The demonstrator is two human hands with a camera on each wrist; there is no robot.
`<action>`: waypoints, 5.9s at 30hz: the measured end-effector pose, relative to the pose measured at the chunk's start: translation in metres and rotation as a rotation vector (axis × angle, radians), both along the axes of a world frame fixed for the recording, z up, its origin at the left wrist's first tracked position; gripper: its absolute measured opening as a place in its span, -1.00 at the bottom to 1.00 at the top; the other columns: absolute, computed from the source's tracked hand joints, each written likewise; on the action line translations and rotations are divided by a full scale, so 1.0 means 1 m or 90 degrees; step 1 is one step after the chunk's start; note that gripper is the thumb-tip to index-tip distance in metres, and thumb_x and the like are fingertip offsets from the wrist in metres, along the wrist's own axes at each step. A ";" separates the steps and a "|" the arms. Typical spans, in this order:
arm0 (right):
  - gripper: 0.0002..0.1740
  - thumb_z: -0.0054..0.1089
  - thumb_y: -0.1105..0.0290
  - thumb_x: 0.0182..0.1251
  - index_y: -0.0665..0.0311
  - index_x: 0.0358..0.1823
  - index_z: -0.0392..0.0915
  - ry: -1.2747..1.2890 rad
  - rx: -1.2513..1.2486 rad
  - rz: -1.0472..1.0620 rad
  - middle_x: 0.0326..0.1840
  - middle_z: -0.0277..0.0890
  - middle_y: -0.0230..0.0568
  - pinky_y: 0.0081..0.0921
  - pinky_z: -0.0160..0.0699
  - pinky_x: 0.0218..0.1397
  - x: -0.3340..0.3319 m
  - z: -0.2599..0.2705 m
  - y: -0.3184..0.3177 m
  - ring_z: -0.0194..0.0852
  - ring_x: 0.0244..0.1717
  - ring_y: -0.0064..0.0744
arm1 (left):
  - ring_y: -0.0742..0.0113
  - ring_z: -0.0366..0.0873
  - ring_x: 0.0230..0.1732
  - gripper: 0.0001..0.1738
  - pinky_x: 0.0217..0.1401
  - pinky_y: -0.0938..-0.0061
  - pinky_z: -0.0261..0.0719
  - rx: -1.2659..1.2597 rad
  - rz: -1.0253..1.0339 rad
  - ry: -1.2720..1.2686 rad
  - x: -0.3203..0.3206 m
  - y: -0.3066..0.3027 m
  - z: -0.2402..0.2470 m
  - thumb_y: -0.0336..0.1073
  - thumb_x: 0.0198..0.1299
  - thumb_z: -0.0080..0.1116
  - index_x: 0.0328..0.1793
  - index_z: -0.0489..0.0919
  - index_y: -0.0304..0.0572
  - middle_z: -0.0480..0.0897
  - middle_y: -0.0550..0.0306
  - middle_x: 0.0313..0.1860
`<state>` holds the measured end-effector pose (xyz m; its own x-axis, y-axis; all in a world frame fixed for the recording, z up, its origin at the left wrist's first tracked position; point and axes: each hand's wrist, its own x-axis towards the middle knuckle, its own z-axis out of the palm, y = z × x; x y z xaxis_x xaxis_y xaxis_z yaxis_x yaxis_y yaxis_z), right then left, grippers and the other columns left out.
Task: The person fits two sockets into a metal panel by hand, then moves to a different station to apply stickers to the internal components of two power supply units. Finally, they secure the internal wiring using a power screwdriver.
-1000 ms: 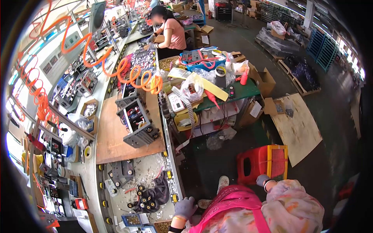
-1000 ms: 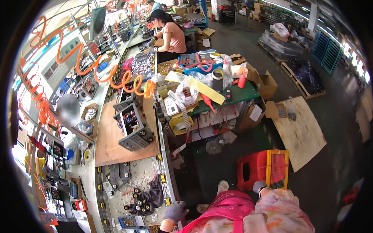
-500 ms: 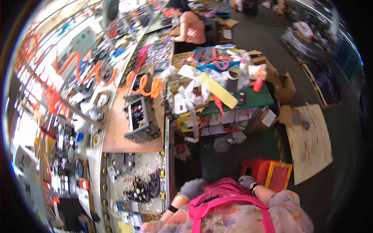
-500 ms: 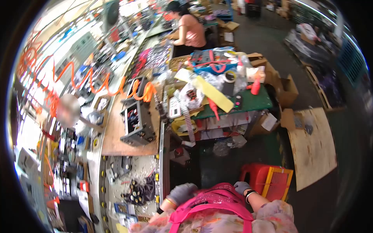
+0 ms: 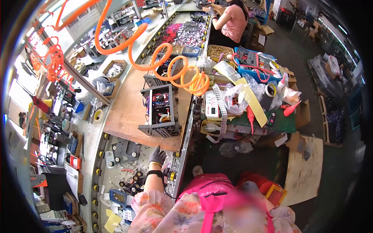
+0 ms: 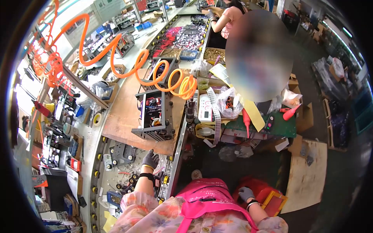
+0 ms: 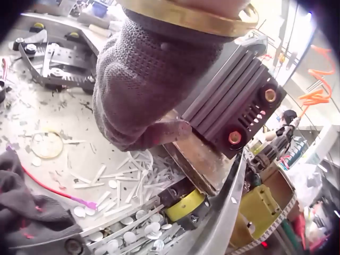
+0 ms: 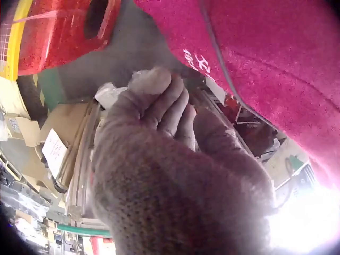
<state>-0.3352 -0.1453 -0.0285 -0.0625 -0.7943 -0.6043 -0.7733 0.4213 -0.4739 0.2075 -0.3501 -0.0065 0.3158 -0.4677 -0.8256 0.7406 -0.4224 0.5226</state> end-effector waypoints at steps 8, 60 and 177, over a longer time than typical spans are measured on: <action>-0.65 0.16 0.35 0.17 0.24 0.01 0.62 -0.052 0.006 -0.013 -0.08 0.65 -0.04 -0.36 0.56 0.09 0.064 0.043 -0.079 0.64 -0.04 -0.16 | 0.49 0.23 -0.78 -0.62 -0.79 0.56 0.16 -0.043 -0.061 -0.040 -0.002 -0.018 -0.017 -0.06 0.10 0.40 -0.21 0.42 -0.01 0.33 0.34 -0.70; -0.55 0.50 0.17 -0.27 -0.01 -0.23 0.59 -0.363 -0.691 0.875 -0.34 0.44 -0.37 -0.17 0.17 0.13 0.430 0.165 -0.262 0.34 -0.10 -0.18 | -0.13 0.48 0.18 -0.44 0.27 0.18 0.40 0.443 0.468 -1.052 0.022 0.236 0.092 -0.38 0.18 0.07 0.36 0.37 -0.20 0.53 -0.18 0.19; -0.80 0.28 0.32 0.11 0.21 -0.24 0.63 -0.446 -0.344 1.035 -0.43 0.56 -0.19 -0.27 0.53 -0.31 0.434 0.249 -0.195 0.58 -0.34 -0.19 | 0.37 0.49 0.13 -0.52 0.19 0.50 0.52 -0.257 0.143 -0.474 -0.051 0.258 0.210 -0.47 0.18 0.25 0.23 0.43 -0.31 0.52 0.06 0.14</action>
